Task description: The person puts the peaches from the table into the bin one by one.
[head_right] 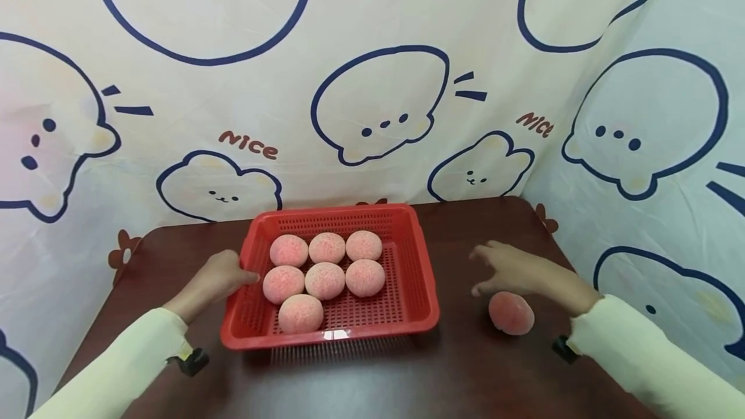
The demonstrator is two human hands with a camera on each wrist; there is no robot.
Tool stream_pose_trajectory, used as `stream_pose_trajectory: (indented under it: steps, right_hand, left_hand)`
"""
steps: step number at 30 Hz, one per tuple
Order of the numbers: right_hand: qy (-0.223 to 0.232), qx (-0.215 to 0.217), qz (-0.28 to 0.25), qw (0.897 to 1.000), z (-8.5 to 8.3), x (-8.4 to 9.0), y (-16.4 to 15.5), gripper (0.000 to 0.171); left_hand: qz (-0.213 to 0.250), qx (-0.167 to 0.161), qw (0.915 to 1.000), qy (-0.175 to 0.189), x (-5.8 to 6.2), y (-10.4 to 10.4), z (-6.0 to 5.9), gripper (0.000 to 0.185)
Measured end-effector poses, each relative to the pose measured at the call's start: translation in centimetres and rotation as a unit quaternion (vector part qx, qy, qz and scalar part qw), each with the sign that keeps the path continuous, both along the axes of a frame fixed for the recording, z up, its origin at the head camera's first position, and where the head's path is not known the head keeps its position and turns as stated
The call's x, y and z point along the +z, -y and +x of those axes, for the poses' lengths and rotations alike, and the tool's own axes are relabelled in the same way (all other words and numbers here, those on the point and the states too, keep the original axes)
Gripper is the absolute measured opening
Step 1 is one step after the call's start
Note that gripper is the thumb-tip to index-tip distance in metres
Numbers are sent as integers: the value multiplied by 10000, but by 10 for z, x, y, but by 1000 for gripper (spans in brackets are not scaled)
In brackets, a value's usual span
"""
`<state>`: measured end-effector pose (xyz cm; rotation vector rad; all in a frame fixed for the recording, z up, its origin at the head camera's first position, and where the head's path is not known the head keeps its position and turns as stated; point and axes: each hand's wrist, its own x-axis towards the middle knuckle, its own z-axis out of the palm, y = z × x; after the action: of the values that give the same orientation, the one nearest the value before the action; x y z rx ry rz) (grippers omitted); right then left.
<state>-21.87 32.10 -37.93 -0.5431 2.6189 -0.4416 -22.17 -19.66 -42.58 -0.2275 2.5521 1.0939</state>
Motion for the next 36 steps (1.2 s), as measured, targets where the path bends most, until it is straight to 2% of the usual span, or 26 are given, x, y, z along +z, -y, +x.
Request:
stream_pose_trajectory:
  steps: [4,7,10,15,23,28,31,36]
  right_hand:
    - [325,-220,339,9987,12,-13,-21,84]
    - [403,-479,644,9960,19,-24,-27,96]
    - [334,-601,765,9947,23,-34,-27,95]
    - [165,-460,837,9953,26,-44,-28,84]
    - [168,-319,788,9962,22,-51,-34,63]
    - [90,-270,762,9967,21,-52,-35,64]
    - [-111,-408,834,9956,21,-51,-33,68]
    - [-609,-579,931,9921,15,-37,-28,78]
  left_hand:
    - [-66,-37,10000,-15,4,1,0,40]
    - [-39,-16,10000,17,5,1,-1,40]
    - [1,10,10000,37,6,0,-1,41]
    - [-16,-8,10000,53,4,0,-2,40]
    - [80,40,10000,-4,0,-1,2,41]
    - [62,72,9999,42,0,0,2,42]
    - [50,72,9999,64,0,0,2,42]
    - [142,88,9999,-33,0,0,3,43]
